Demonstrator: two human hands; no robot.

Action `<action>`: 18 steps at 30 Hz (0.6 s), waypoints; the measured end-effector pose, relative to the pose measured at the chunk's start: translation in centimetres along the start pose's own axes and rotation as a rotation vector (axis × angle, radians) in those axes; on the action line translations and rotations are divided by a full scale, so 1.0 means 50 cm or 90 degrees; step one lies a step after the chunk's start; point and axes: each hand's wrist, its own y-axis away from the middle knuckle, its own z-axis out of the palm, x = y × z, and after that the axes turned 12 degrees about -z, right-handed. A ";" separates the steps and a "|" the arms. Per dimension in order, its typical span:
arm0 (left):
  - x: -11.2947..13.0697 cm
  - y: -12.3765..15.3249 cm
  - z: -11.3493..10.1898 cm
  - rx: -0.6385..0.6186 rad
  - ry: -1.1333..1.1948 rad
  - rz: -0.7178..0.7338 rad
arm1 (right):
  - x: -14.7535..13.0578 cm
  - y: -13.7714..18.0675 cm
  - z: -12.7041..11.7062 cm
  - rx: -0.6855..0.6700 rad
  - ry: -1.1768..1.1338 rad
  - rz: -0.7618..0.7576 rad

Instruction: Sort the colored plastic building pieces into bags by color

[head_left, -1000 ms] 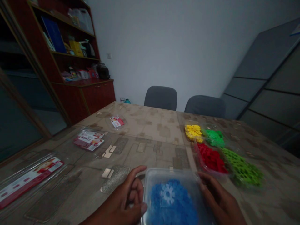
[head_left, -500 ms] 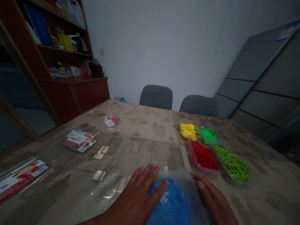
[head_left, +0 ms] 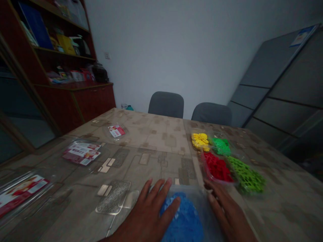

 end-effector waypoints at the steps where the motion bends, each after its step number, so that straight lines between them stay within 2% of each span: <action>1: 0.000 0.000 -0.004 0.001 -0.007 0.006 | -0.004 0.001 -0.005 -0.003 0.041 -0.040; 4: 0.001 -0.002 -0.014 0.010 -0.020 0.023 | -0.019 0.003 -0.003 -0.059 0.113 -0.211; 7: 0.000 -0.004 -0.017 0.010 -0.017 0.027 | -0.015 0.004 0.035 -0.082 0.168 -0.350; 12: 0.001 -0.006 -0.008 -0.014 0.015 -0.001 | 0.025 0.007 0.093 -0.111 0.225 -0.367; 15: 0.005 -0.007 -0.005 -0.016 0.026 -0.007 | 0.024 0.005 0.084 -0.093 0.228 -0.382; 18: 0.011 -0.013 -0.016 -0.033 0.013 0.008 | -0.002 -0.005 0.052 -0.108 0.214 -0.402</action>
